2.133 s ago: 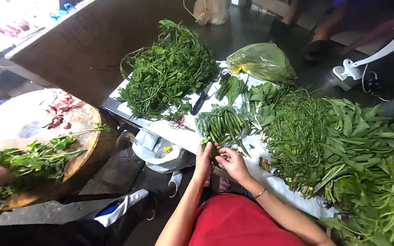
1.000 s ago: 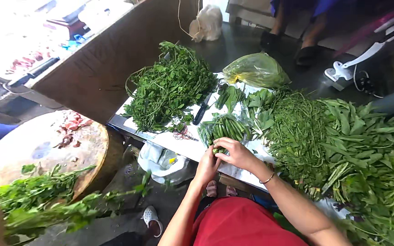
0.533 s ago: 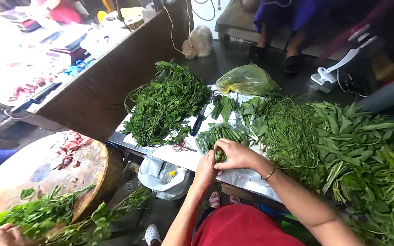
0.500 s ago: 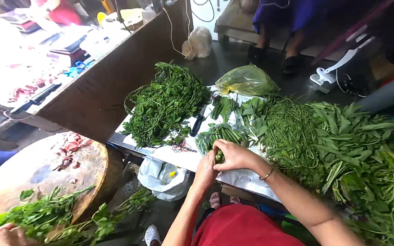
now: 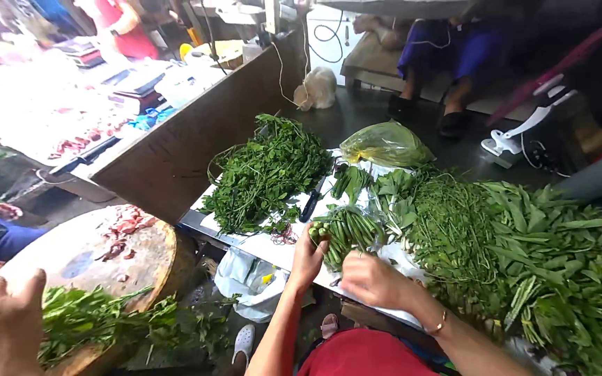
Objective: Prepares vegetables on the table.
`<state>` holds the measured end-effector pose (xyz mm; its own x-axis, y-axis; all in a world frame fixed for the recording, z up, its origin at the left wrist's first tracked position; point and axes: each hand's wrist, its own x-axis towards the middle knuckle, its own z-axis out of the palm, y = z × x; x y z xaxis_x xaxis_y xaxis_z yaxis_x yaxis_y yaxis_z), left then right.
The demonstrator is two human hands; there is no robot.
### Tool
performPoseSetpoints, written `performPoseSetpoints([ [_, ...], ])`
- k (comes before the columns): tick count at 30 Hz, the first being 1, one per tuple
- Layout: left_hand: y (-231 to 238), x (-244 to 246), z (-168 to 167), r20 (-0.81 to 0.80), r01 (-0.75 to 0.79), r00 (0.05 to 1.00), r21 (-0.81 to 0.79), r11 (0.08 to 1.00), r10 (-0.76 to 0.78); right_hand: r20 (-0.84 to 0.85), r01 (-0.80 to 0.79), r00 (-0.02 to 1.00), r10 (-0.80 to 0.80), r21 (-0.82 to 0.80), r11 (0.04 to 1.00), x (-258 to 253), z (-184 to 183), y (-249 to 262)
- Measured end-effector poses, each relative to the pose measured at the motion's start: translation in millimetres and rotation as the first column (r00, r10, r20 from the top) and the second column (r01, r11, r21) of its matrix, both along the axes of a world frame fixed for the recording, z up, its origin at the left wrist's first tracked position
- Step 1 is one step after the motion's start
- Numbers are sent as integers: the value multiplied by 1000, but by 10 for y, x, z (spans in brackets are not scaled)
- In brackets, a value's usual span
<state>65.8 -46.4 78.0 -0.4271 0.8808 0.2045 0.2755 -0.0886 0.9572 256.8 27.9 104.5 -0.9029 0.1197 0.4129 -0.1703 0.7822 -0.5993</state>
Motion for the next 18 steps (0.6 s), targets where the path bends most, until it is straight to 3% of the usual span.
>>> performPoseSetpoints([
  [2, 27, 21, 75, 140, 11, 990, 53, 999, -18, -219, -175, 965, 143, -135, 975, 31, 62, -134],
  [5, 78, 83, 138, 339, -1, 940, 151, 989, -51, -473, -421, 853, 221, -373, 827, 38, 118, -236],
  [7, 97, 123, 184, 419, -7, 903, 227, 974, -91, -564, -483, 821, 93, -598, 640, 30, 76, -276],
  [9, 86, 160, 255, 442, -17, 889, 293, 956, -119, -560, -486, 818, -133, -795, 362, -12, 73, -292],
  [11, 59, 201, 366, 367, -14, 922, 340, 940, -119, -517, -496, 800, -305, -855, 150, -98, 40, -197],
  [12, 50, 208, 402, 279, 8, 953, 356, 934, -115, -504, -505, 789, -353, -858, 95, -145, -5, -132],
  [13, 44, 203, 418, 176, 43, 978, 363, 931, -114, -497, -509, 784, -373, -858, 71, -189, -50, -72],
  [15, 30, 169, 420, -59, 101, 995, 309, 946, -87, -431, -418, 819, -380, -901, 121, -252, -56, 17],
  [16, 14, 140, 413, -194, 108, 979, 242, 964, -61, -369, -316, 853, -370, -928, 198, -270, -21, 62],
  [18, -18, 97, 433, -411, 74, 910, 36, 997, -53, -249, -69, 906, -343, -886, 459, -295, 56, 175],
])
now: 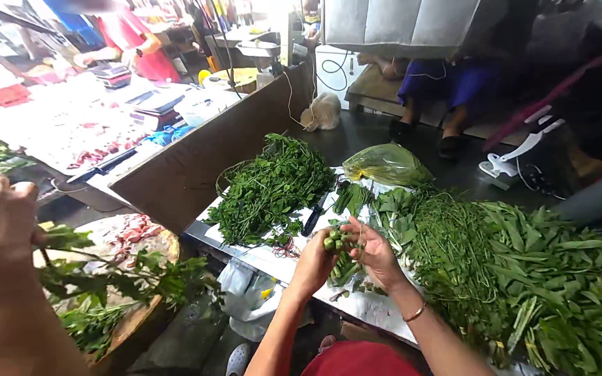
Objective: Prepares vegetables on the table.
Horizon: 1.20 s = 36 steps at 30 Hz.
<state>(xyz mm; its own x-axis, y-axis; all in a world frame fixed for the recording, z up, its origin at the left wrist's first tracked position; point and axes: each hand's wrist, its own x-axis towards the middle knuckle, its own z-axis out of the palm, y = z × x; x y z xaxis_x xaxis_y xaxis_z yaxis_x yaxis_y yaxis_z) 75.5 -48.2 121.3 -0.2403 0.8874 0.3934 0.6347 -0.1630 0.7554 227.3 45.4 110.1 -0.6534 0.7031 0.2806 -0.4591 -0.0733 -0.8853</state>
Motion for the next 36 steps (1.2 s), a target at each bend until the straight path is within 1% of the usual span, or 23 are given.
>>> performPoseSetpoints([
  [1, -4, -19, -2, -80, -15, 997, -91, 996, 7, 119, 21, 992, -40, 152, 988, -8, 34, 45],
  [3, -10, -41, -55, -199, -40, 980, -209, 977, -2, 306, 12, 937, -167, 450, 893, -40, 55, 75],
  [4, -16, -41, -99, -240, -53, 971, -246, 968, -8, 368, -12, 903, -224, 542, 840, -56, 43, 58],
  [6, -35, -24, -201, -272, -71, 962, -314, 947, -18, 456, -62, 840, -294, 618, 784, -71, -12, -6],
  [8, -74, 13, -333, -250, -76, 968, -363, 929, -18, 520, -106, 802, -293, 607, 788, -66, -120, -55],
  [11, -153, 60, -553, -188, -46, 981, -426, 904, -39, 613, -178, 750, -249, 549, 816, -39, -287, -112],
  [13, -203, 86, -691, -145, -28, 989, -445, 895, -42, 686, -247, 699, -199, 494, 834, -45, -351, -133],
  [15, -261, 86, -839, -74, -15, 997, -461, 887, -22, 752, -336, 652, -98, 402, 852, -90, -406, -94],
  [16, -291, 64, -923, -24, -7, 1000, -459, 888, -4, 768, -388, 641, -16, 342, 856, -130, -444, -31],
  [18, -365, 5, -1101, 105, -19, 992, -397, 918, 66, 754, -463, 632, 179, 182, 867, -281, -516, 143],
  [19, -406, -16, -1153, 212, -32, 970, -382, 924, 121, 733, -459, 636, 244, 104, 882, -407, -540, 234],
  [20, -450, -33, -1189, 337, -50, 923, -375, 926, 186, 718, -417, 643, 267, 35, 908, -572, -566, 334],
  [22, -542, -56, -1226, 580, -96, 758, -353, 931, 298, 716, -232, 671, 192, -43, 972, -1014, -704, 551],
  [23, -585, -59, -1232, 668, -128, 666, -335, 934, 331, 731, -123, 669, 132, -67, 990, -1266, -820, 673],
  [24, -629, -55, -1219, 731, -163, 586, -316, 935, 349, 763, -28, 643, 65, -61, 998, -1510, -958, 798],
  [25, -674, -48, -1184, 765, -200, 535, -299, 933, 359, 807, 42, 591, -3, -27, 999, -1729, -1096, 911],
  [27, -776, -37, -1109, 784, -256, 501, -270, 928, 366, 884, 98, 456, -103, 65, 993, -2055, -1295, 1065],
  [29, -899, -27, -1055, 776, -282, 509, -257, 924, 371, 929, 125, 329, -170, 136, 983, -2251, -1420, 1129],
  [31, -1022, -14, -1020, 770, -287, 515, -259, 922, 377, 944, 133, 256, -207, 178, 975, -2373, -1504, 1166],
  [34, -1115, -4, -998, 780, -291, 496, -264, 920, 381, 958, 129, 159, -238, 219, 967, -2459, -1579, 1242],
  [36, -1129, -26, -1014, 783, -294, 492, -262, 919, 381, 966, 147, 158, -206, 184, 972, -2452, -1519, 1251],
])
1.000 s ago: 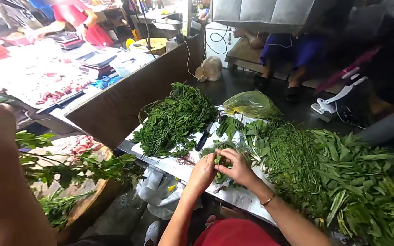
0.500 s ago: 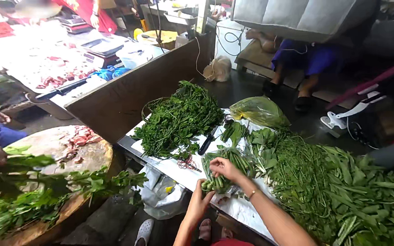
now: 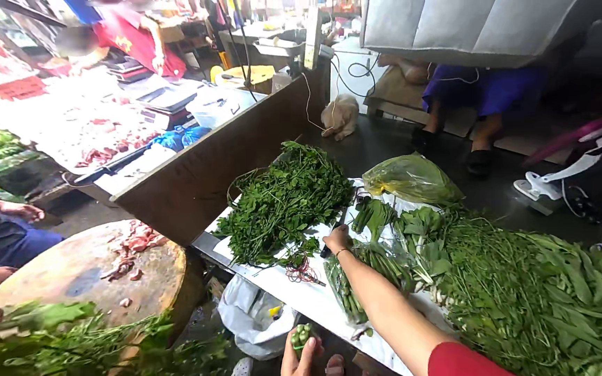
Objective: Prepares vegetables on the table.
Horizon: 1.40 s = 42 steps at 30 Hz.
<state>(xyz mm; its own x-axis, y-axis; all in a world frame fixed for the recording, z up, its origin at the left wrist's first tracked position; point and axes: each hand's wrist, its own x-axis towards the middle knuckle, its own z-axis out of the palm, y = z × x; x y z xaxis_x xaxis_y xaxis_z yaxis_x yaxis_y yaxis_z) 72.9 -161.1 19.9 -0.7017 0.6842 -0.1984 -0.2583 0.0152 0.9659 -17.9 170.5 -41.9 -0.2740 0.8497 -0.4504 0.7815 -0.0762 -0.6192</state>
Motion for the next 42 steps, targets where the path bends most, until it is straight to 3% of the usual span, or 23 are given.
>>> performPoseSetpoints([
  [4, 121, -82, 29, -19, 37, 999, 18, 999, -37, -199, 110, 970, -139, -148, 983, 124, 73, -16],
  [7, 328, -174, 118, -45, 74, 996, 61, 995, -72, -514, 169, 780, -357, -377, 911, 412, 194, -171],
  [10, 567, -255, 212, -127, 112, 987, 127, 986, -96, -712, -18, 588, -384, -487, 873, 1154, 542, -628],
  [13, 802, -291, 362, -240, 163, 962, 136, 977, -127, -739, -130, 536, -407, -549, 826, 1998, 702, -1071],
  [18, 1107, -216, 537, -398, 316, 885, 132, 940, -242, -687, 2, 564, -457, -553, 833, 2822, 535, -1374],
  [20, 1197, -161, 571, -438, 364, 853, 111, 925, -283, -692, 74, 624, -363, -410, 909, 2971, 518, -1337],
  [23, 1294, -66, 620, -500, 427, 792, 43, 903, -351, -576, 38, 817, 23, 94, 995, 3142, 742, -1255],
  [26, 1376, 20, 629, -570, 470, 711, -50, 881, -411, -317, -144, 887, 336, 502, 853, 3182, 1074, -1214],
  [29, 1420, 131, 633, -606, 493, 672, -63, 868, -426, -111, -206, 903, 416, 737, 644, 3100, 1309, -1200],
  [33, 1433, 261, 685, -623, 503, 665, -34, 864, -412, 13, -249, 899, 438, 838, 486, 3018, 1428, -1137],
  [42, 1386, 359, 810, -514, 580, 702, 13, 814, -492, 43, -271, 890, 454, 850, 451, 3036, 1433, -1010],
])
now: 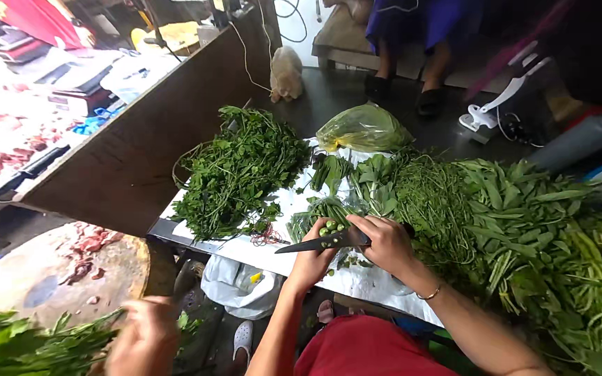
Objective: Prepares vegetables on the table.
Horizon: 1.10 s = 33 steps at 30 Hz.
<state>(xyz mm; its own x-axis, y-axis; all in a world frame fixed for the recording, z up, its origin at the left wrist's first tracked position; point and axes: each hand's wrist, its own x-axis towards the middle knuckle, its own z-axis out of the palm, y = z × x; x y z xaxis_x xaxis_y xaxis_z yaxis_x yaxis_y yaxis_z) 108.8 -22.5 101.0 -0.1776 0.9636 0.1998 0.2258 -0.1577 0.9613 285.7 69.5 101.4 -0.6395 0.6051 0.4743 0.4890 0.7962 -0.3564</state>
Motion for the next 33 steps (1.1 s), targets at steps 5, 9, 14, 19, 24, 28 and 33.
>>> performPoseSetpoints([
  [5, 5, 5, -6, 7, 38, 999, 29, 999, -38, -26, 0, 1000, 0, 13, 1000, 25, -33, 83],
  [9, -25, 28, 42, 45, 119, 992, 31, 992, -120, 33, 123, 992, -120, -91, 988, 136, -153, 391],
  [14, 10, 34, 40, -103, 90, 991, 19, 996, -87, -3, 0, 1000, 0, 42, 999, 174, -28, 274],
  [19, 41, 46, 77, -188, 79, 979, 4, 997, -77, 1, -29, 1000, 29, 100, 995, 121, 70, 206],
  [24, 14, 45, 95, -153, 131, 980, 18, 991, -127, 19, 44, 999, -44, -39, 998, 154, -91, 455],
  [28, 19, 29, 94, -223, 99, 971, 38, 994, -88, -9, 69, 998, -70, -71, 995, 208, -106, 457],
  [33, 31, 31, 66, -381, -42, 923, 33, 999, 52, -6, -13, 1000, 14, 72, 997, 167, 34, 181],
])
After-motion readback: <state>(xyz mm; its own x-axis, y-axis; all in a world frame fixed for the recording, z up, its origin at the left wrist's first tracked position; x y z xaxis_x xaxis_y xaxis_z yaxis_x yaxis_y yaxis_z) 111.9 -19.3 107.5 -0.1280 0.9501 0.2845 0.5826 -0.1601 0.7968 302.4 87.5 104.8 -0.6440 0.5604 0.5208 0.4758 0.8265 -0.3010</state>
